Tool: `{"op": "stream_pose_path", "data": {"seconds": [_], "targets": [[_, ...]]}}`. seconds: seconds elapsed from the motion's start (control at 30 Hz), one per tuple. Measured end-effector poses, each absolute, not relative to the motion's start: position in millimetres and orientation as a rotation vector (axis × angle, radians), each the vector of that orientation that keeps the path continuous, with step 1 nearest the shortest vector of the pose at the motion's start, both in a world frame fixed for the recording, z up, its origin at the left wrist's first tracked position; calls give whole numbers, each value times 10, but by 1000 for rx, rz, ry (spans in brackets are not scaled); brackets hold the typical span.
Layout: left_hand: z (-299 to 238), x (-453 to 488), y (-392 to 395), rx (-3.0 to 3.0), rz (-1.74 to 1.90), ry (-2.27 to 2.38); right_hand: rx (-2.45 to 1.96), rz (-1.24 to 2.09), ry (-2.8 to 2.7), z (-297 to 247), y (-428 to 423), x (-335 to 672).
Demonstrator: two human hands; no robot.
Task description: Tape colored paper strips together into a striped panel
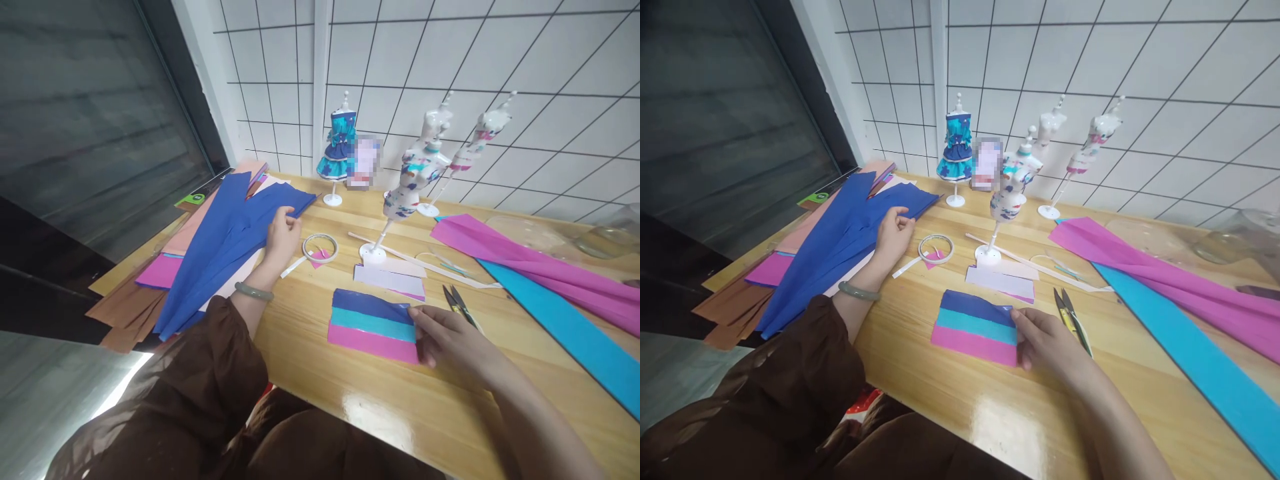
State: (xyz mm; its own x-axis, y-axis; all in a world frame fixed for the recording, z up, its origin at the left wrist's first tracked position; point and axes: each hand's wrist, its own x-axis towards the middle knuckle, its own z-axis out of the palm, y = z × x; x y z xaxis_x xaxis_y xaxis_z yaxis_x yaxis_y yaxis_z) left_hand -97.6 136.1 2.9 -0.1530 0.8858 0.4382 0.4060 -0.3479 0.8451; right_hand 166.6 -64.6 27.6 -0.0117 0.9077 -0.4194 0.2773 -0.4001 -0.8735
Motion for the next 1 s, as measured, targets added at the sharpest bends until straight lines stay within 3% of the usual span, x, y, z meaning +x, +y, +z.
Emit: {"op": "stream_pose_path", "data": {"seconds": [0.17,0.43,0.57,1.0], "targets": [[149,-818,1154,1666,1594,1160,-1753,1360,-1273,288,-650,1659],[118,-430,460,2382,802,532,-1883,1408,-1296,191,-630,1716],[116,-348,225,2741,578,235,-1974,1371,-1343,208,-619,1708],[75,-331,51,2899,381,47,-1890,1504,-1029,288,-598,1715]]}}
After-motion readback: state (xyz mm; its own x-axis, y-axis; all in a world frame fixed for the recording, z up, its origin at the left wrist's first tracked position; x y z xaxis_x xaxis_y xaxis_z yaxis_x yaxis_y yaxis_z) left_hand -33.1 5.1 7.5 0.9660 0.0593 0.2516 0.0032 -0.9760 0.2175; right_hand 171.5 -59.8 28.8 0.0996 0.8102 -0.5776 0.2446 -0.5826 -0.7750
